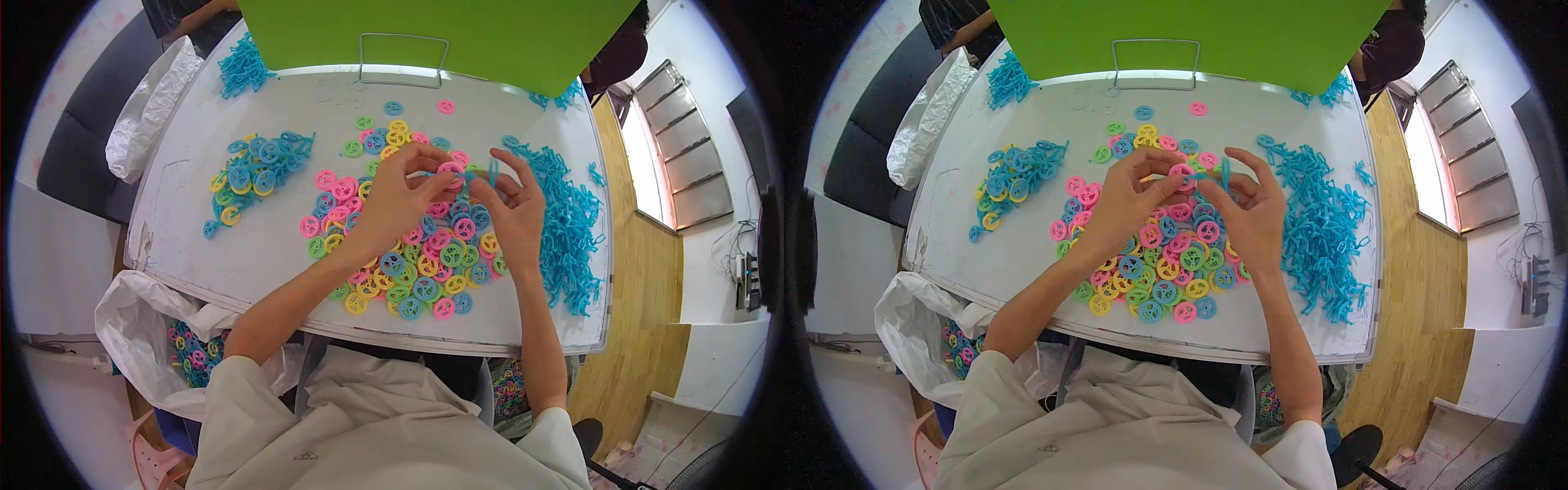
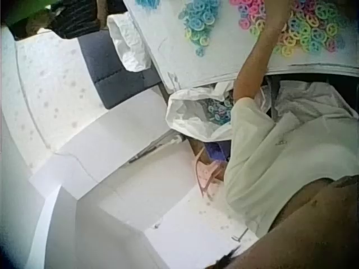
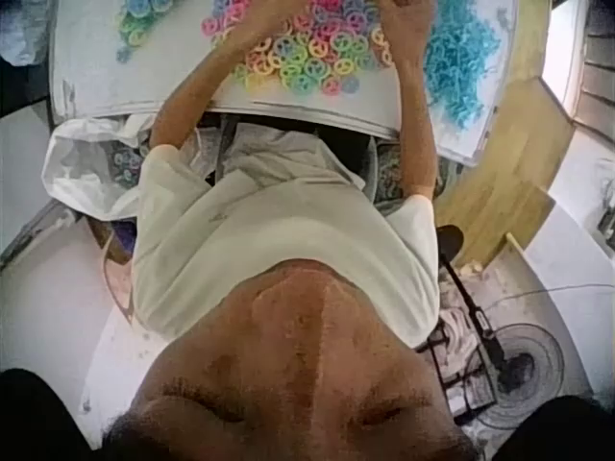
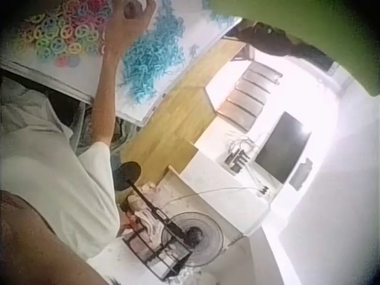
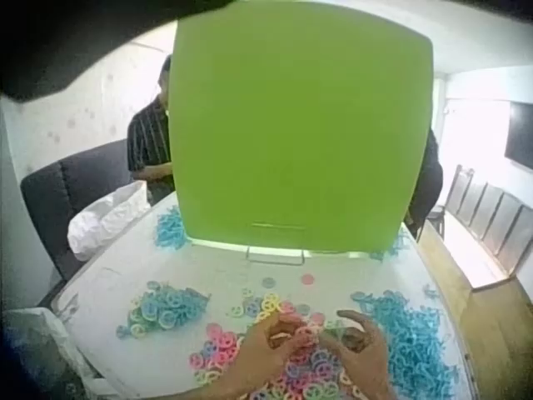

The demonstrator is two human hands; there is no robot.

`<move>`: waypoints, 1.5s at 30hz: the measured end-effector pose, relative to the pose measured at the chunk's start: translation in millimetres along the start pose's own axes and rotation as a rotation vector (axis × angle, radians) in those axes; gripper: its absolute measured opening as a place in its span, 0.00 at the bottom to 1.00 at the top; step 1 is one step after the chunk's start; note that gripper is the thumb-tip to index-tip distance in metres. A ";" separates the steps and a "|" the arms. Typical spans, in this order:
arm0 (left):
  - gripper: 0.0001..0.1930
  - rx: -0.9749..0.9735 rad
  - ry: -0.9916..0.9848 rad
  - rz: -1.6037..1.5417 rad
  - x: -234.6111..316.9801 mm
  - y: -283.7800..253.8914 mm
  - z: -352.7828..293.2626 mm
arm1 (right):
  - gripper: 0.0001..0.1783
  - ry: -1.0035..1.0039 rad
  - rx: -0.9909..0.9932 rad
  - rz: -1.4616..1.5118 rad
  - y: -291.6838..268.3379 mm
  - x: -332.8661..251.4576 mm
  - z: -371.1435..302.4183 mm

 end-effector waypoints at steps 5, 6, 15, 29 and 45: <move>0.15 -0.051 -0.089 -0.115 -10.0 8.2 -0.7 | 0.15 -0.053 0.056 0.133 -13.3 26.6 10.2; 0.14 -0.084 0.024 0.083 -6.4 6.6 2.6 | 0.15 -0.015 0.021 0.328 -15.2 29.7 12.0; 0.10 -0.232 0.442 0.934 6.0 5.9 -6.2 | 0.10 0.137 -0.019 0.622 -11.8 21.4 11.8; 0.15 -0.073 -0.098 -0.014 -3.3 -3.1 4.2 | 0.07 -0.021 0.146 -0.057 -17.7 8.0 4.7; 0.11 -0.031 -0.077 -0.077 -10.9 0.4 2.5 | 0.11 -0.019 -0.043 -0.074 0.1 8.7 4.5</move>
Point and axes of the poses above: each hand's wrist, its own z-axis towards the middle knuckle, its own y-axis out of the palm, x = y × z, the point moved 9 cm from there along z, towards the middle knuckle, and after that the axes turned 15 degrees about y, right-handed, at the moved point
